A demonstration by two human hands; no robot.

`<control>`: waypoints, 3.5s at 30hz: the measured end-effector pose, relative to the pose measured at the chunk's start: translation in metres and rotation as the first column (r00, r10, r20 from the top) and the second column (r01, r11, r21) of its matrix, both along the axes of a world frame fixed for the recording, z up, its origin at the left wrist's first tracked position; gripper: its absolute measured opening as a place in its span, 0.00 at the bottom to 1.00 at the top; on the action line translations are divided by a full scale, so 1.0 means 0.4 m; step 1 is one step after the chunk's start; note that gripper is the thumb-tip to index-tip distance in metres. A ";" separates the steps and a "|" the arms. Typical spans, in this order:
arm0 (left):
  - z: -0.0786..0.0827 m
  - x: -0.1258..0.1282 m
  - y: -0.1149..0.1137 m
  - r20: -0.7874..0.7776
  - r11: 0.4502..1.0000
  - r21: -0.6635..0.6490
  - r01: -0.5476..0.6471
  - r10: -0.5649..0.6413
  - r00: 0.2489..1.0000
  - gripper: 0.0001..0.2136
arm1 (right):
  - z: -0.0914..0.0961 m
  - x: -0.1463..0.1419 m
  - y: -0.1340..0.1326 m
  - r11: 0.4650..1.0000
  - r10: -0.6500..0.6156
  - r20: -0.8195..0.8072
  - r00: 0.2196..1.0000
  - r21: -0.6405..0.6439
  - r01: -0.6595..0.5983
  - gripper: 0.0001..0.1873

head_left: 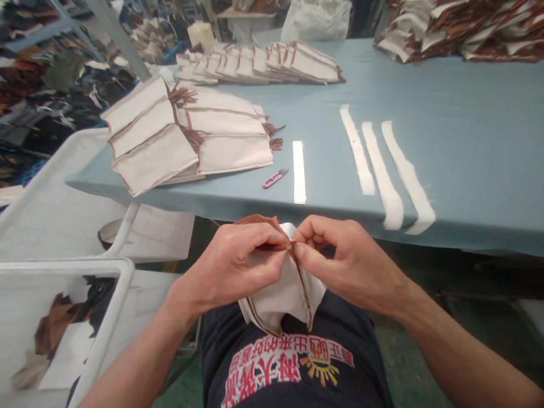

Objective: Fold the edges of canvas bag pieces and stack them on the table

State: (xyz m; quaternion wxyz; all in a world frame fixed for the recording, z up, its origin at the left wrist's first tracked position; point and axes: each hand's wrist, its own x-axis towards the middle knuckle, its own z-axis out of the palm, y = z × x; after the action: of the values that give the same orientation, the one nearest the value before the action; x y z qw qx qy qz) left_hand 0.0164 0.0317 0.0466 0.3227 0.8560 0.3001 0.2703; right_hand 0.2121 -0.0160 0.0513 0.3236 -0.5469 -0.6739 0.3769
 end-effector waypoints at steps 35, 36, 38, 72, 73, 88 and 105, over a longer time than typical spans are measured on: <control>0.005 -0.008 -0.050 0.226 0.938 -0.348 0.011 0.073 0.971 0.09 | -0.008 -0.022 0.003 0.960 0.173 -0.354 0.919 -0.149 -0.238 0.13; 0.004 -0.008 -0.051 0.228 0.939 -0.344 0.012 0.071 0.971 0.09 | -0.009 -0.022 0.004 0.957 0.174 -0.367 0.914 -0.154 -0.244 0.13; 0.002 -0.008 -0.052 0.233 0.938 -0.346 0.017 0.069 0.970 0.09 | -0.012 -0.022 0.005 0.954 0.174 -0.383 0.907 -0.163 -0.252 0.15; -0.018 -0.025 -0.038 0.143 0.939 -0.339 0.063 -0.015 0.990 0.15 | 0.005 -0.018 0.020 0.933 0.032 -0.246 0.969 -0.341 -0.118 0.10; -0.020 -0.028 -0.035 0.166 0.927 -0.369 0.074 -0.012 0.986 0.15 | 0.001 -0.014 0.023 0.913 0.040 -0.306 0.951 -0.375 -0.160 0.12; -0.028 -0.085 0.008 0.125 0.849 -0.528 -0.003 0.081 0.989 0.17 | -0.010 -0.034 0.044 0.991 0.008 -0.175 0.985 -0.133 -0.032 0.11; 0.069 -0.160 -0.010 0.000 0.954 -0.296 0.047 -0.049 0.999 0.10 | 0.025 -0.070 0.085 0.804 0.395 0.089 0.914 0.447 -0.392 0.05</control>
State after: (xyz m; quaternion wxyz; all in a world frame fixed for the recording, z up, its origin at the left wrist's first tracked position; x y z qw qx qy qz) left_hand -0.0475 0.0276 0.0744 0.4524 0.8062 0.3172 0.2114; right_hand 0.1842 0.0179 0.0615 0.3602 -0.3025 -0.8404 0.2693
